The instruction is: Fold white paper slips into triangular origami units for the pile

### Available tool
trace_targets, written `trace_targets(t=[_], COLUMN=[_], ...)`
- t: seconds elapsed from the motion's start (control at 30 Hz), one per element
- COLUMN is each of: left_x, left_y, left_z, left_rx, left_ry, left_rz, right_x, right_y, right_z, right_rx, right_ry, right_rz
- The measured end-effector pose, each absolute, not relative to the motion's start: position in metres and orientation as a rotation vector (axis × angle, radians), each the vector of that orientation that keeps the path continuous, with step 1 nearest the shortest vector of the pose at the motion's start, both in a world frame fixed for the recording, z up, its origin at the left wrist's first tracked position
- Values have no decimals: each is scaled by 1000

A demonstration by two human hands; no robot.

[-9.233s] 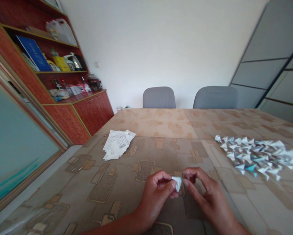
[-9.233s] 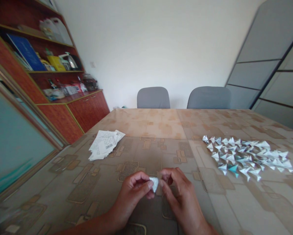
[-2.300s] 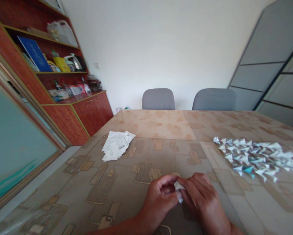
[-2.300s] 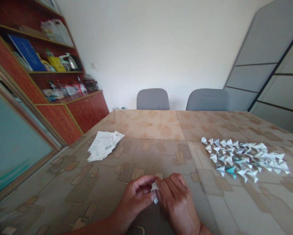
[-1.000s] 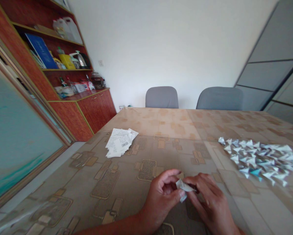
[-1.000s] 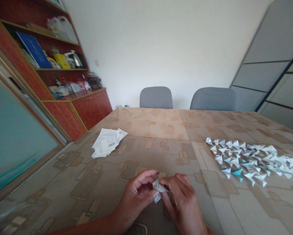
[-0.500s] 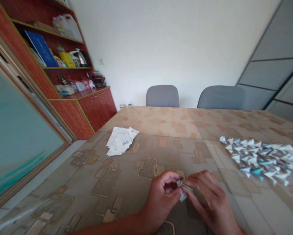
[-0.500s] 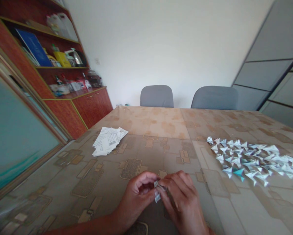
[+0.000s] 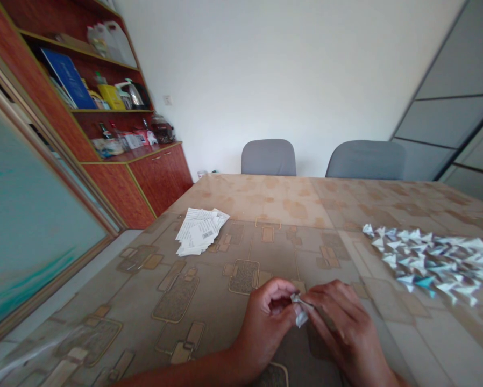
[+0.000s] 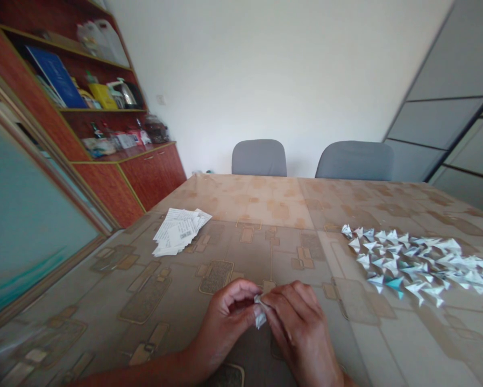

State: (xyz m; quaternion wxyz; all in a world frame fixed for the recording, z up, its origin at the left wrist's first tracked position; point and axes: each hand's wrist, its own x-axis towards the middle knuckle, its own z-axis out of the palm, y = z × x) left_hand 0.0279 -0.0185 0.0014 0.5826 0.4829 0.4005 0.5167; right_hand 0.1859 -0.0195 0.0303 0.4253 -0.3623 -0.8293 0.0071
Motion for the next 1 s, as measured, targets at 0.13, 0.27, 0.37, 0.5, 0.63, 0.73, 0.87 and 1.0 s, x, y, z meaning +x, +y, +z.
trace_targets(t=[0.13,0.27,0.37,0.5,0.63,0.73,0.87,1.0], left_x=[28,28,28,28,28,29,29,29], left_y=[-19,-18,-17,-17,-14,-12,-10,-11], left_z=[1,0,-1,-2,2,5,5,1], left_rx=[1126,1169,1169,1164,1140,1027,968,1013], left_ry=[927,955,995,1008,1005,957,936,956], left_rz=[1206,1180,1181,1200,1219,1206,1201,1193], right_x=[186,185,184,184,188,192,191,187], right_y=[-21,-23,-23,-22,-20,-19,-19,-19], right_z=[31,32,32,31,29,25,19,17], right_rx=[-906,-882,-881,-892,-903,-980,-1035,-1048], right_ry=[-2081,-2073,-2075,-2077,-2034,-1936,-1871,-1867], right_rz=[37,2,-30,-34,109,331,552,539])
